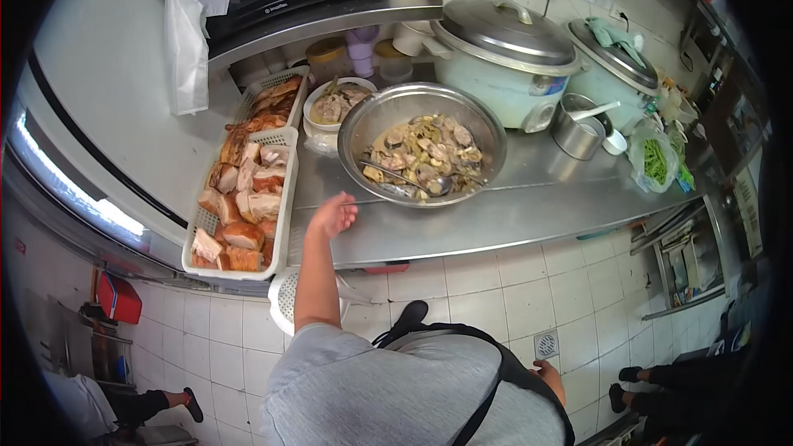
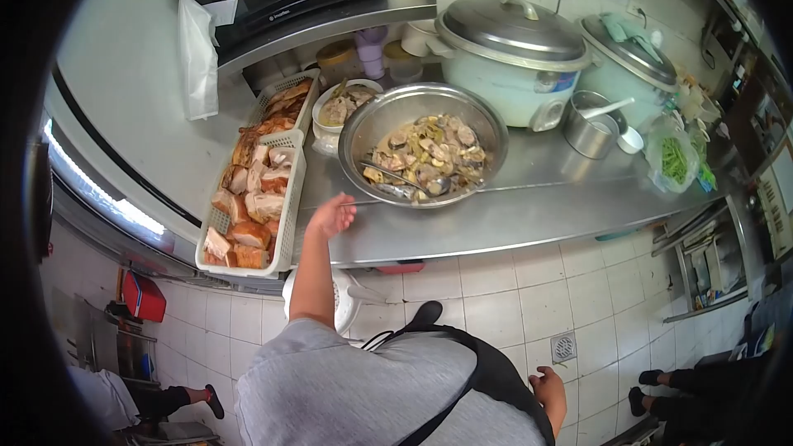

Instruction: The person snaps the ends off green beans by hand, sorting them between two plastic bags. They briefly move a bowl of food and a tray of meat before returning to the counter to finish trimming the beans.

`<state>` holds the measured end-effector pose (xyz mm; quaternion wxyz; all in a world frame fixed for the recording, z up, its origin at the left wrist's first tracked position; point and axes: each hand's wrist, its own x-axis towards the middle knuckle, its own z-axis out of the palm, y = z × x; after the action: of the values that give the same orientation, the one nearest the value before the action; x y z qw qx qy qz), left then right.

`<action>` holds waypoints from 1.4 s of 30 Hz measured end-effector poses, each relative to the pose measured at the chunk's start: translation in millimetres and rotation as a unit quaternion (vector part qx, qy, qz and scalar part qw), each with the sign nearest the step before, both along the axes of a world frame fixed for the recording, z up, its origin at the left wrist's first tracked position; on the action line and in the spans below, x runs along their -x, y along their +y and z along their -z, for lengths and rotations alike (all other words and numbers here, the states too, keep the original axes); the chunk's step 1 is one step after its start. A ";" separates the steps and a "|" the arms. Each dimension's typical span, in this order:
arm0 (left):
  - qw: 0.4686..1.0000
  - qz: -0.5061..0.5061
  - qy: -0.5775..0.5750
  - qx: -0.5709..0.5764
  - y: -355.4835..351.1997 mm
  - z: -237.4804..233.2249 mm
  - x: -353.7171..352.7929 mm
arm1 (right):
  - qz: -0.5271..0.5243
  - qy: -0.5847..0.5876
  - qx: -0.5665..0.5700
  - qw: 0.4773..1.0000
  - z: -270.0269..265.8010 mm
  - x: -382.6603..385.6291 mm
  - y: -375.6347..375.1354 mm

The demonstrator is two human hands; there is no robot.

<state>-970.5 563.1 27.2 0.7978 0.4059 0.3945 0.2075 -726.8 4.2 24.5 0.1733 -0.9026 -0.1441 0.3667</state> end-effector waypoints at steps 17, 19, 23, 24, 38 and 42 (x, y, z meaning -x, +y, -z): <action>0.957 -0.275 -0.087 0.014 208.7 28.3 -84.8 | -0.045 -0.040 0.014 0.998 -16.5 -38.7 190.7; 0.963 -0.253 -0.088 -0.007 216.6 35.0 -84.1 | -0.037 -0.042 0.023 0.998 -16.9 -38.8 196.4; 0.959 -0.272 -0.071 -0.015 216.9 28.6 -86.4 | -0.039 -0.043 0.039 0.998 -16.5 -38.9 206.6; 0.957 -0.280 -0.071 -0.016 217.6 26.2 -87.5 | -0.042 -0.041 0.039 0.997 -15.6 -39.8 209.6; 0.950 -0.309 -0.001 -0.056 186.0 3.6 -61.5 | -0.087 -0.031 0.030 0.995 -5.6 -52.2 195.2; 0.906 -0.365 -0.014 -0.213 128.6 -18.3 -39.9 | -0.073 -0.036 0.030 0.996 -1.5 -69.1 149.8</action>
<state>-930.6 691.6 45.5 0.5661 0.3912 0.4505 0.5689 -657.7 154.0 26.0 0.1139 -0.9070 -0.2052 0.3496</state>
